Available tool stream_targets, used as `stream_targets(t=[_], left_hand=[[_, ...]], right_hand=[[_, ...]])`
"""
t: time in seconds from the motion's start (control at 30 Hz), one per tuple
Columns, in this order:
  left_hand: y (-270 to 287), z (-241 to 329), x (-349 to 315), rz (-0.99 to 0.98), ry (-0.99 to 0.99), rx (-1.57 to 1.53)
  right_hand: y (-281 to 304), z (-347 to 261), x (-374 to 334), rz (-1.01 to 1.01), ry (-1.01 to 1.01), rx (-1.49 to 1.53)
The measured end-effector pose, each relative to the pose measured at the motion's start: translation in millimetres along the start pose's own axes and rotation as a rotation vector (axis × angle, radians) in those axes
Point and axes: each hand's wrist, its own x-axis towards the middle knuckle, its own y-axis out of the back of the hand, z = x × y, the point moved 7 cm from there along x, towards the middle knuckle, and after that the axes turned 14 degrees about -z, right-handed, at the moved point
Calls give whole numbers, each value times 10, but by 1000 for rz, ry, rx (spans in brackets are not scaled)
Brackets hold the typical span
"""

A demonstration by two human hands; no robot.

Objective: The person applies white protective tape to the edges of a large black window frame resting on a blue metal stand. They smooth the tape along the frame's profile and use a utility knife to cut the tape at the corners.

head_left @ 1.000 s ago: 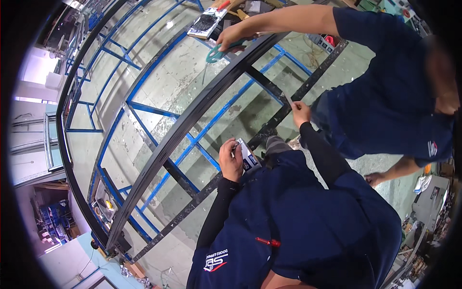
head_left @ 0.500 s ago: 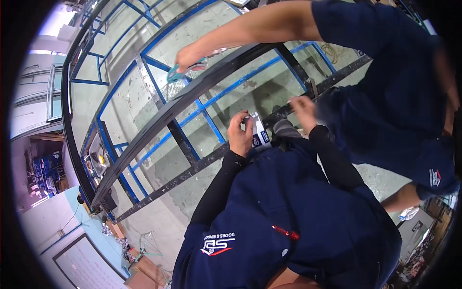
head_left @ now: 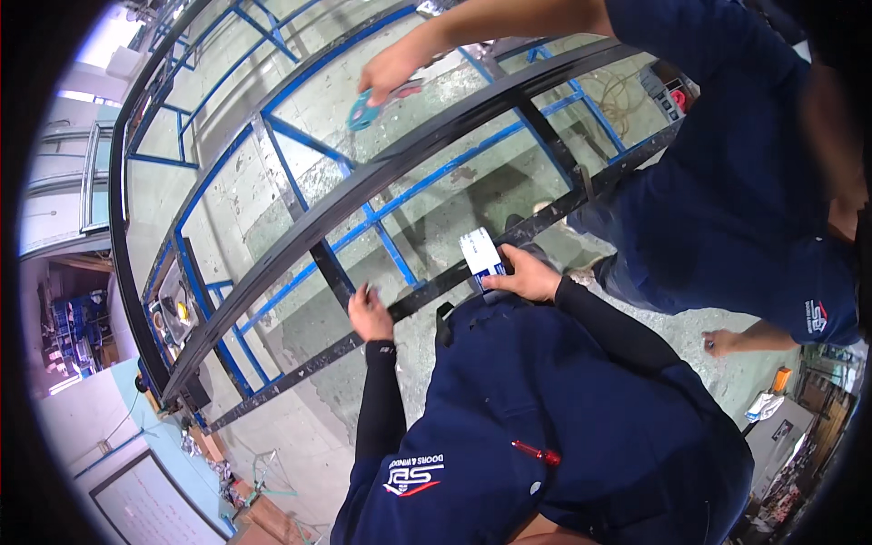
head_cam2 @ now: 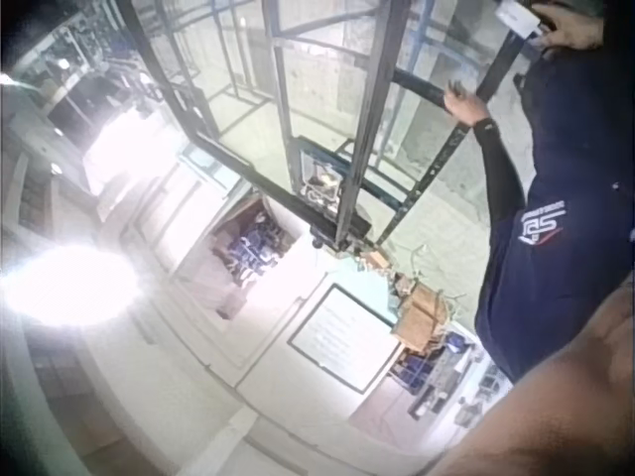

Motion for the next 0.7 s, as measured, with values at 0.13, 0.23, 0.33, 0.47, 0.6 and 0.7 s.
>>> stream_targets(t=[0.13, 0.23, 0.33, 0.47, 0.6, 0.7], left_hand=[[73, -525, -233, -89, 82, 91], [191, -814, -423, 111, 250, -192], [284, -1005, -620, 175, 399, -59], [419, -1293, -850, 259, 502, 44], [753, -1651, -987, 496, 602, 166], [1026, -1361, -885, 352, 370, 450]], right_hand=[[61, 174, 76, 20, 19, -13], [59, 72, 75, 23, 35, 28], [68, 70, 65, 7, -51, 22], [33, -90, 45, 16, -18, -49], [85, 4, 72, 102, 34, 87], [75, -353, -89, 94, 177, 173]])
